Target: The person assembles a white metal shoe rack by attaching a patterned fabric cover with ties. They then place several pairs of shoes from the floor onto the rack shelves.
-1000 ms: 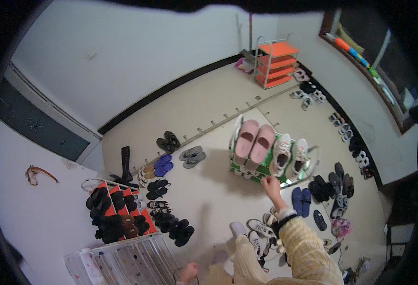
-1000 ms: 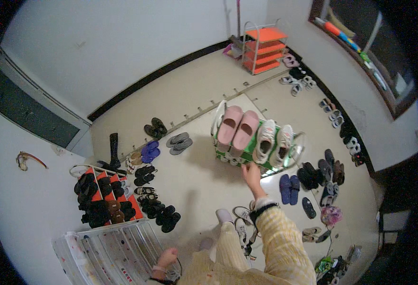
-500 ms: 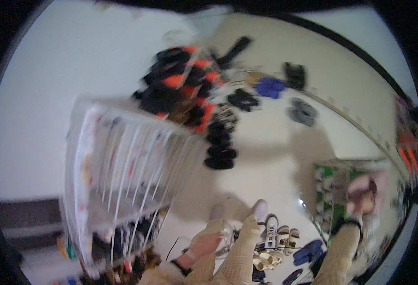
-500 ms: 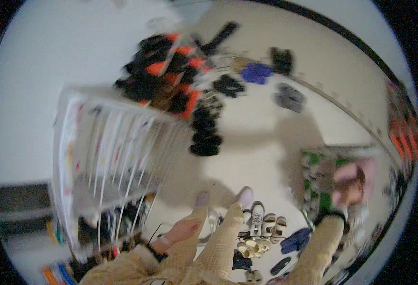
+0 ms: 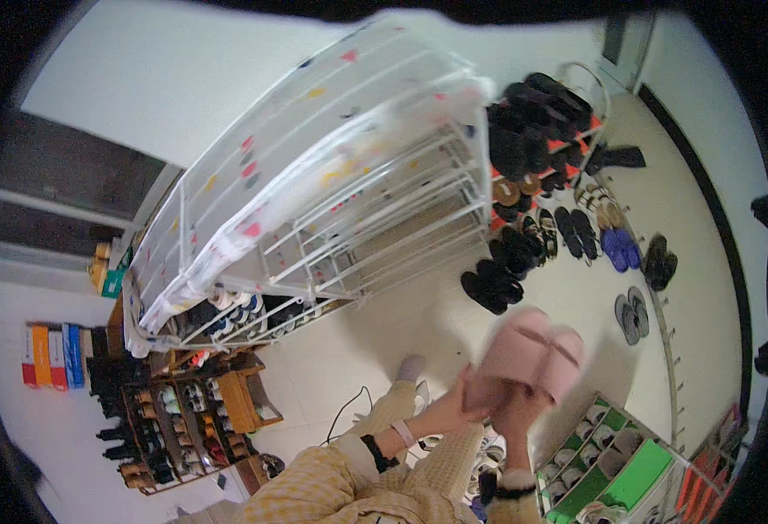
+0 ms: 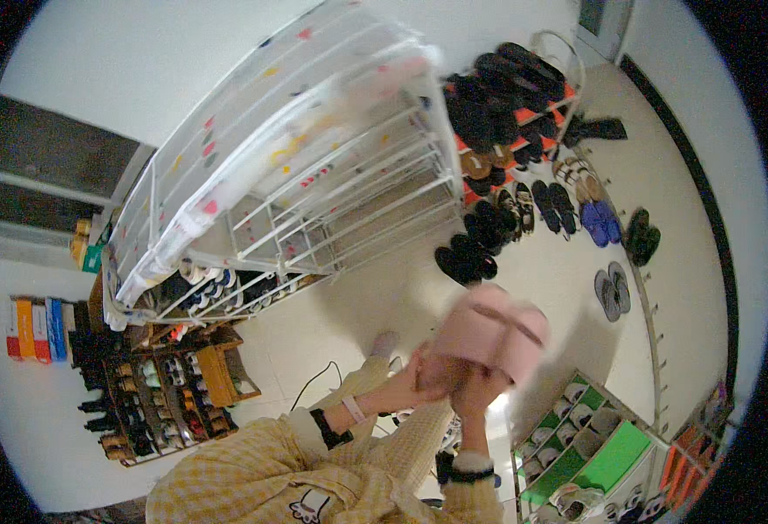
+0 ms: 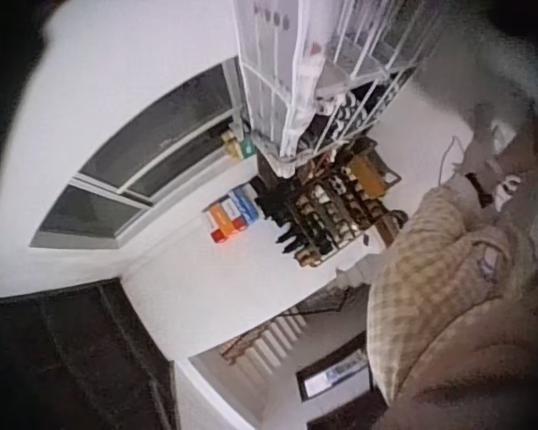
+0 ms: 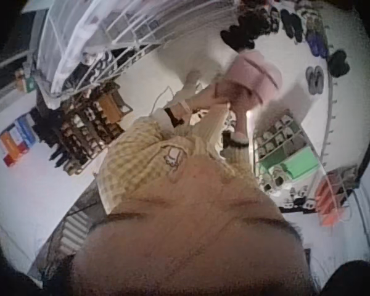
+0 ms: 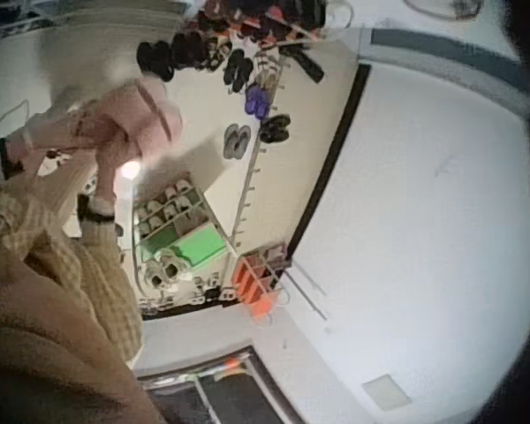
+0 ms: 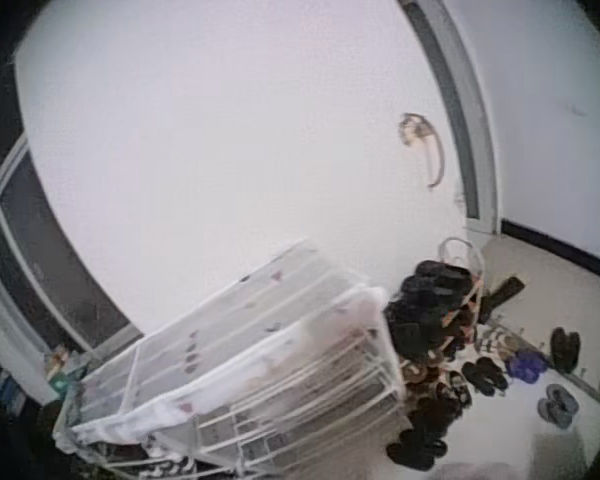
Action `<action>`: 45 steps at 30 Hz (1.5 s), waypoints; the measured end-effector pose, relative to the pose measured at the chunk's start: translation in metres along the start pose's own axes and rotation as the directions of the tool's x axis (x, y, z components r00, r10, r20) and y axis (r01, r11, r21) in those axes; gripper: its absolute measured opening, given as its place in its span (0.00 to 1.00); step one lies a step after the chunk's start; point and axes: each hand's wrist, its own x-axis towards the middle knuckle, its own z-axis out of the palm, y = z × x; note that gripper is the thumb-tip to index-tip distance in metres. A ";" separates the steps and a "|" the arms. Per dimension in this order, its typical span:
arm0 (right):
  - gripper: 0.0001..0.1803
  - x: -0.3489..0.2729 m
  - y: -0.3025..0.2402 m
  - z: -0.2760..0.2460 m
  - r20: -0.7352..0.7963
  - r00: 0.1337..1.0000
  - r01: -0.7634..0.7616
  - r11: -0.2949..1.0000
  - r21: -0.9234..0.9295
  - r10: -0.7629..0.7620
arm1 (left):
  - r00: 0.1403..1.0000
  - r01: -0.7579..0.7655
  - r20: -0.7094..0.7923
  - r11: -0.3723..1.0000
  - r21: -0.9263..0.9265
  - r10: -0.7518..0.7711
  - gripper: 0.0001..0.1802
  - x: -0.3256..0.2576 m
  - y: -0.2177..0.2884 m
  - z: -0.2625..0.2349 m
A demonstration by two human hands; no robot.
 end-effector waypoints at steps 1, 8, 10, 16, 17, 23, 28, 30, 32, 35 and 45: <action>0.18 0.019 -0.042 0.038 0.048 0.993 0.114 0.993 -0.041 -0.112 | 0.983 -0.125 -0.150 0.986 -0.114 0.107 0.44 0.000 -0.008 -0.023; 0.10 0.077 -0.274 0.278 0.541 0.697 0.510 0.856 0.087 -0.471 | 0.591 -0.041 -0.785 0.965 -0.261 -0.187 0.35 -0.013 -0.048 -0.252; 0.10 0.080 -0.316 0.337 0.583 0.669 0.515 0.853 0.083 -0.461 | 0.529 -0.040 -0.827 0.968 -0.247 -0.189 0.33 -0.010 -0.053 -0.311; 0.13 0.076 -0.358 0.431 0.637 0.665 0.549 0.834 -0.062 -0.390 | 0.629 0.230 -0.775 0.935 0.269 0.068 0.32 -0.024 -0.057 -0.388; 0.14 0.071 -0.355 0.435 0.649 0.637 0.538 0.843 0.015 -0.417 | 0.667 0.252 -0.733 0.885 0.392 0.135 0.31 -0.026 -0.057 -0.391; 0.16 0.053 -0.361 0.437 0.596 0.720 0.468 0.883 -0.040 -0.355 | 0.843 0.264 -0.456 0.519 0.813 0.285 0.32 -0.021 -0.075 -0.405; 0.19 0.053 -0.351 0.423 0.472 0.712 0.505 0.846 0.170 -0.519 | 0.896 0.258 -0.372 0.398 0.880 0.241 0.38 -0.001 -0.100 -0.421; 0.17 0.053 -0.324 0.410 0.332 0.701 0.541 0.774 0.330 -0.632 | 0.905 0.245 -0.348 0.368 0.897 0.246 0.39 0.007 -0.106 -0.423; 0.17 0.046 -0.287 0.388 0.457 0.737 0.398 0.866 0.301 -0.498 | 0.871 0.326 -0.433 0.387 0.863 0.232 0.39 0.014 -0.110 -0.415; 0.17 0.041 -0.236 0.352 0.409 0.738 0.496 0.843 0.209 -0.536 | 0.820 0.376 -0.521 0.462 0.803 0.236 0.40 0.020 -0.110 -0.403; 0.30 0.058 -0.293 0.393 0.285 0.651 0.690 0.705 0.163 -0.704 | 0.589 0.342 -0.661 0.598 0.725 0.464 0.20 0.007 -0.112 -0.396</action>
